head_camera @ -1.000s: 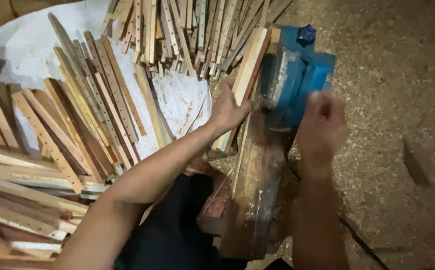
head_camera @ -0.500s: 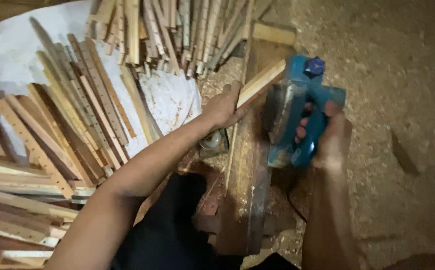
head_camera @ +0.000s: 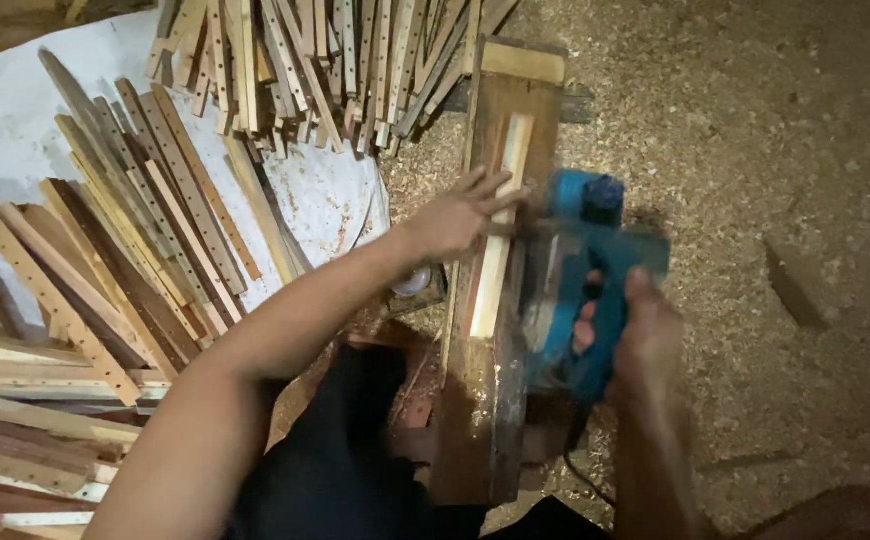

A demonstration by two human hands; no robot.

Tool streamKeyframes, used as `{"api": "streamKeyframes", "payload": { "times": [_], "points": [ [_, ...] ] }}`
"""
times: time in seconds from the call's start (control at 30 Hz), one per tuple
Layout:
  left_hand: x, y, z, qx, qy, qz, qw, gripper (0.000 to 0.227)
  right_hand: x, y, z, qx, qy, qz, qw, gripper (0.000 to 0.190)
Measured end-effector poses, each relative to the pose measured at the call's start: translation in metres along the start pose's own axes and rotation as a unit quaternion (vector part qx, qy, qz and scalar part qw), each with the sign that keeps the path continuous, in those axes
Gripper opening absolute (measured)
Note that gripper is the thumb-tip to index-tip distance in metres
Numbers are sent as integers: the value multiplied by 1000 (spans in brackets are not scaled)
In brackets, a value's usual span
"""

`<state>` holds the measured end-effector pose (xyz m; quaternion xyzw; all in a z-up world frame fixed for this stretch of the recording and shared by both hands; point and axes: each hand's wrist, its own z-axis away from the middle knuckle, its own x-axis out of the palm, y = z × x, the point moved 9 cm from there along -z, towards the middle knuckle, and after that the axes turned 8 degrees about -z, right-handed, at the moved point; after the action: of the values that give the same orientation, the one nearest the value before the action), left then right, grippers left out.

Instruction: Planing thin wooden strips using an electric hand planer on a wooden guide

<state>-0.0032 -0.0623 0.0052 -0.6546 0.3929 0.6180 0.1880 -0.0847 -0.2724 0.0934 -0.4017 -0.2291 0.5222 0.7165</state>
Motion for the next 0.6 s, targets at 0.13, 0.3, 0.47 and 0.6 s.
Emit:
{"api": "streamKeyframes", "payload": {
  "times": [0.13, 0.3, 0.47, 0.6],
  "points": [
    [5, -48, -29, 14, 90, -85, 992, 58, -3, 32, 34, -60, -83, 89, 991, 52],
    [41, -87, -46, -72, -47, -63, 994, 80, -3, 105, 71, 23, -169, 28, 985, 41],
    [27, -83, -48, -94, -93, -21, 991, 77, 3, 112, 62, 48, -105, 30, 993, 40],
    [13, -84, -53, -118, -111, 66, 985, 81, 59, 55, 42, -124, -200, 157, 959, 44]
  ]
}}
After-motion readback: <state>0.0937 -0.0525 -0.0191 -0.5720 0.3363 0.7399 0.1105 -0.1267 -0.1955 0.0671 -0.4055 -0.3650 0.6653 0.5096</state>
